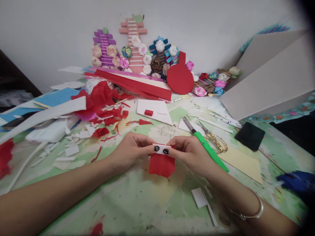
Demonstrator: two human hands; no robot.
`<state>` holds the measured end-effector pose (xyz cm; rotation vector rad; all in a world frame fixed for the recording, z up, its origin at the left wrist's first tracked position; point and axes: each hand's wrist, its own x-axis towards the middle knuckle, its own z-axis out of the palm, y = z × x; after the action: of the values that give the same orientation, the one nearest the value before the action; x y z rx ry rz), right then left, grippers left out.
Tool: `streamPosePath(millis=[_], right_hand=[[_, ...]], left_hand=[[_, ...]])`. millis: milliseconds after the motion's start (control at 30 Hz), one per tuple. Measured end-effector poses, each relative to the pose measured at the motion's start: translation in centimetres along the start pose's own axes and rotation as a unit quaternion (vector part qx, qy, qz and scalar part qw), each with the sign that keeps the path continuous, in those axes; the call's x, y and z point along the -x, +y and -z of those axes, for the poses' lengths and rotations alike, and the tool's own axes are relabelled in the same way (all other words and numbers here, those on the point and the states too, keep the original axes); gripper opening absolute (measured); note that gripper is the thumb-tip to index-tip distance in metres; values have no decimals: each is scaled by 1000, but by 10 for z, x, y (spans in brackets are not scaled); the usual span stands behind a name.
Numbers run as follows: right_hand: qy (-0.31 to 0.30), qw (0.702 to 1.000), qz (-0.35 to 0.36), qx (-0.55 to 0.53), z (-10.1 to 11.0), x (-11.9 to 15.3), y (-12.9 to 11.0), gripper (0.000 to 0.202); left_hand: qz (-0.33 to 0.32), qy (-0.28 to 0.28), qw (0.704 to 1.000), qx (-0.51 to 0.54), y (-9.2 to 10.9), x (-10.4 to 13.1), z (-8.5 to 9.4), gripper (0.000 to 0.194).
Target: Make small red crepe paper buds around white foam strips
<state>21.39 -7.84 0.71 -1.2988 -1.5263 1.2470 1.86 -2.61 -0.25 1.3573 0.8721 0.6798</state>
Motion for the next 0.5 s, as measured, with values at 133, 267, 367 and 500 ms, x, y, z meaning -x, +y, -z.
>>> streamPosePath(millis=[133,267,367,500], right_hand=[[2,1000,1,-2,0,-1,2,16],[-6,999,-4,-52,1,-4,3,15],[-9,996,-24,-80,5,-6,1,35],[-1,998,-32,-51,8,-6,-2,34]], left_hand=[[-8,3,1000,1,0,0,-1,7],[-21,20,1000,8,-1,-4,1,5],[-22,41,998,39,-5,-9,5,13],[-22,37,996,80,-9,-12,7,20]])
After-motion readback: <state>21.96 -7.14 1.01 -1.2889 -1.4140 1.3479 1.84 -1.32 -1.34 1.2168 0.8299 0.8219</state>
